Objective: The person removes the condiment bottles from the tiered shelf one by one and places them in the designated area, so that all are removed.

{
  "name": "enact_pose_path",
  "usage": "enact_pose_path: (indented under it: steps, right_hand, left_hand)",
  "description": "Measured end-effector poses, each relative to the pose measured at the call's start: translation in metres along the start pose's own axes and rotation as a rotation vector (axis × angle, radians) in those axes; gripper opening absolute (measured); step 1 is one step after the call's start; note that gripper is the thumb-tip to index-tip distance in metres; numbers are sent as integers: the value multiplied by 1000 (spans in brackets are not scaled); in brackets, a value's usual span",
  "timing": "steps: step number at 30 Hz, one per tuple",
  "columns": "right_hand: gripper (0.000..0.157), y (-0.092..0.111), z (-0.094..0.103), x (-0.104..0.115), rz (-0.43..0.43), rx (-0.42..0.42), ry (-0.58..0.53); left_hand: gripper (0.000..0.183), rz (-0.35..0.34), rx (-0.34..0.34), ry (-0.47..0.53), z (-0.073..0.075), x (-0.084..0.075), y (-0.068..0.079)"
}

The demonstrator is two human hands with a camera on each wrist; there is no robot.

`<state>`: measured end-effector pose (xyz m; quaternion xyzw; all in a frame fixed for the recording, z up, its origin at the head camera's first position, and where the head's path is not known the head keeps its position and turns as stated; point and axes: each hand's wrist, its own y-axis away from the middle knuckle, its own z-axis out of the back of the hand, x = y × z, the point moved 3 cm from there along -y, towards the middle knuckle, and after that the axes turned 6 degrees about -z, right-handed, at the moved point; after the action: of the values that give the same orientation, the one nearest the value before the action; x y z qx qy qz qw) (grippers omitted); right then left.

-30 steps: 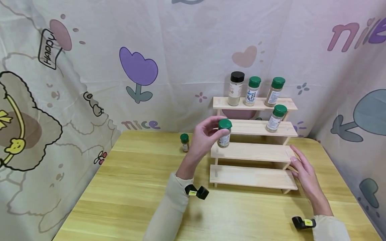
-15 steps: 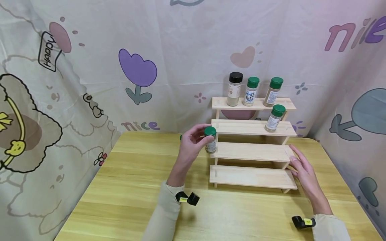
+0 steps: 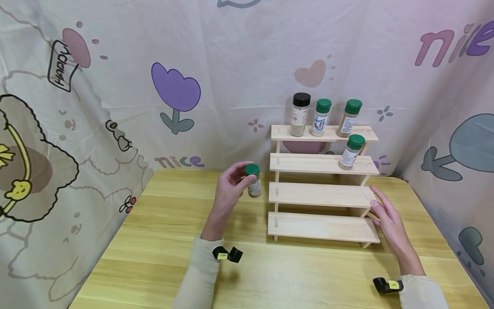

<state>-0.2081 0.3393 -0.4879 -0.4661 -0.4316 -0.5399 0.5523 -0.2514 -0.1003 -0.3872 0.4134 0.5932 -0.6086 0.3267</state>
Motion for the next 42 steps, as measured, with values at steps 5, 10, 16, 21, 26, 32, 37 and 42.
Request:
enact_pose_path:
  steps: [5,10,16,21,26,32,37,42]
  right_hand:
    - [55,0,-1,0,-8,-2,32]
    - [55,0,-1,0,-9,1,7]
    - [55,-1,0,0,-16,2,19]
    - [55,-2,0,0,-11,6,7]
    - [55,-3,0,-1,-10,8,-8]
    - [55,-3,0,-2,-13,9,-5]
    - [55,-3,1,-3,-9,10,-9]
    - [55,-2,1,-3,0,4,-4]
  left_hand:
    - [35,11,-28,-30,12,0,1]
    - [36,-17,-57,-25,22,3,-2]
    - [35,-23,-87,-4,33,5,-1]
    - [36,-28,-112,-13,43,6,-3]
    - [36,-18,-147,-21,54,10,-4]
    - [38,10,-191,-38,66,14,-3]
    - [37,28,-231,-80,77,20,-5]
    - [37,47,-264,-98,88,32,-5]
